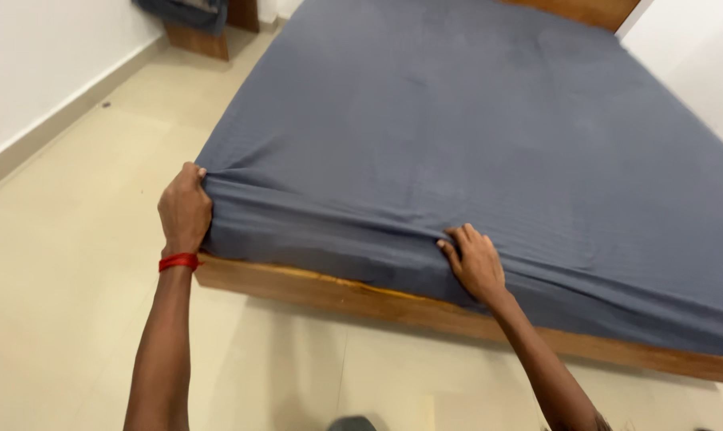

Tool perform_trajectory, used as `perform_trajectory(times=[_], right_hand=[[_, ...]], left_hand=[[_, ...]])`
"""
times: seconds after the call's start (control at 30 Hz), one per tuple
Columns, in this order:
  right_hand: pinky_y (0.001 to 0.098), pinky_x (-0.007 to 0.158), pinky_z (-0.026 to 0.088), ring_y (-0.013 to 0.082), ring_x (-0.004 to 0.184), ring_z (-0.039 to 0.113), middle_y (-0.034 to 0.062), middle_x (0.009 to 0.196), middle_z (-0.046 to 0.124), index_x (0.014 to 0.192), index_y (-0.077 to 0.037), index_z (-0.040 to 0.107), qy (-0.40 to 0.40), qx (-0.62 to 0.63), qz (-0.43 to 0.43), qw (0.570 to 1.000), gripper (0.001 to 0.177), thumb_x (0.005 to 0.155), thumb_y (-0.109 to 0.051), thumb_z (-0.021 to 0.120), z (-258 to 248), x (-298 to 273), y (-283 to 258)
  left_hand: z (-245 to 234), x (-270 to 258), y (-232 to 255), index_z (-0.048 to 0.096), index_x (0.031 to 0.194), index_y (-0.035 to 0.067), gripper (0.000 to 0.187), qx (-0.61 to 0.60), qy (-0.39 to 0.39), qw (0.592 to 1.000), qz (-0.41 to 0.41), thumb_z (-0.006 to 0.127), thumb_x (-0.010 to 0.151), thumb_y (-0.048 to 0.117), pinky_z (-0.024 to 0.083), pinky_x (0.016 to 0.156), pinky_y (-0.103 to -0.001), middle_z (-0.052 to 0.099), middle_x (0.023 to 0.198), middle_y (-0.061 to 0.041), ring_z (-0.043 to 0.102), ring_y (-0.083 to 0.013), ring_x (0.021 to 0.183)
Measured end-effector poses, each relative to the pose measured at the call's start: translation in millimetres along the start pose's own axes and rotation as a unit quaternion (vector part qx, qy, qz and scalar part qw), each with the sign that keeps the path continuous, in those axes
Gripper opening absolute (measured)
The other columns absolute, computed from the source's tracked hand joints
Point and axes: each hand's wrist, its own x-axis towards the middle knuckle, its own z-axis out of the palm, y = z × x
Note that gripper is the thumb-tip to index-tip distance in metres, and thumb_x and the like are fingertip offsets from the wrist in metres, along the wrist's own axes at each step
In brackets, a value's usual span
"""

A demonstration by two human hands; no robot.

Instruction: The person smooths and tucks a gray fitted sheet onto a mattress, working around the corners and edges to secure it. They adjust the sheet along the headboard and sides, then tuck the remaining edges under the mattress to complete the task.

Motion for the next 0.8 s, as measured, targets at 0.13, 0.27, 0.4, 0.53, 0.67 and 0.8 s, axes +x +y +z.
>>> perform_trajectory(times=[0.13, 0.27, 0.4, 0.53, 0.67, 0.8], right_hand=[[0.0416, 0.068, 0.048, 0.0274, 0.073, 0.059, 0.0052, 0.092, 0.066, 0.111, -0.013, 0.07, 0.041, 0.027, -0.032, 0.998, 0.028, 0.098, -0.037, 0.064, -20, 10, -10], [0.0418, 0.071, 0.051, 0.0278, 0.073, 0.063, 0.0045, 0.092, 0.07, 0.113, -0.013, 0.07, -0.011, 0.004, 0.036, 0.999, 0.035, 0.094, -0.042, 0.064, -25, 8, -22], [0.0416, 0.08, 0.054, 0.0271, 0.089, 0.069, 0.0075, 0.101, 0.074, 0.116, -0.011, 0.065, -0.112, 0.045, 0.031, 0.992, 0.049, 0.092, -0.054, 0.062, -26, 33, -24], [0.0431, 0.084, 0.052, 0.0271, 0.098, 0.069, 0.01, 0.106, 0.074, 0.117, -0.011, 0.061, -0.163, 0.136, -0.072, 0.974, 0.047, 0.101, -0.054, 0.048, -9, 89, -65], [0.0417, 0.085, 0.053, 0.0281, 0.085, 0.068, 0.0157, 0.091, 0.07, 0.133, -0.022, 0.061, -0.235, 0.179, 0.025, 0.955, 0.047, 0.102, -0.051, 0.039, 3, 143, -115], [0.0448, 0.074, 0.052, 0.0278, 0.08, 0.067, 0.0098, 0.107, 0.071, 0.122, -0.017, 0.062, -0.152, 0.183, -0.05, 0.97, 0.043, 0.102, -0.049, 0.043, 20, 175, -136]], left_hand=[[-2, -33, -3, 0.059, 0.1, 0.003, 0.014, -0.083, 0.09, 0.991, -0.057, 0.051, 0.111, 0.005, 0.046, 0.058, -0.041, 0.065, 0.079, -0.015, 0.062, -0.0282, 0.067], [4, -27, 6, 0.057, 0.097, 0.004, 0.017, -0.059, 0.107, 0.991, -0.061, 0.05, 0.112, 0.008, 0.045, 0.055, -0.039, 0.064, 0.076, -0.012, 0.06, -0.0262, 0.063], [5, -18, -4, 0.06, 0.098, 0.004, 0.031, -0.048, -0.004, 0.982, -0.185, 0.049, 0.118, 0.024, 0.047, 0.063, -0.042, 0.062, 0.07, -0.016, 0.059, -0.0293, 0.062], [18, 34, -49, 0.058, 0.121, -0.007, 0.047, -0.106, -0.033, 0.977, -0.179, 0.066, 0.103, 0.036, 0.051, 0.074, -0.045, 0.066, 0.095, -0.024, 0.064, -0.035, 0.085], [62, 74, -78, 0.064, 0.127, -0.007, 0.051, -0.178, -0.154, 0.941, -0.241, 0.065, 0.106, 0.039, 0.05, 0.089, -0.042, 0.07, 0.108, -0.023, 0.066, -0.0312, 0.099], [72, 83, -78, 0.076, 0.112, 0.0, 0.032, -0.209, -0.198, 0.904, -0.315, 0.061, 0.103, 0.026, 0.055, 0.084, -0.043, 0.078, 0.093, -0.022, 0.072, -0.0338, 0.089]])
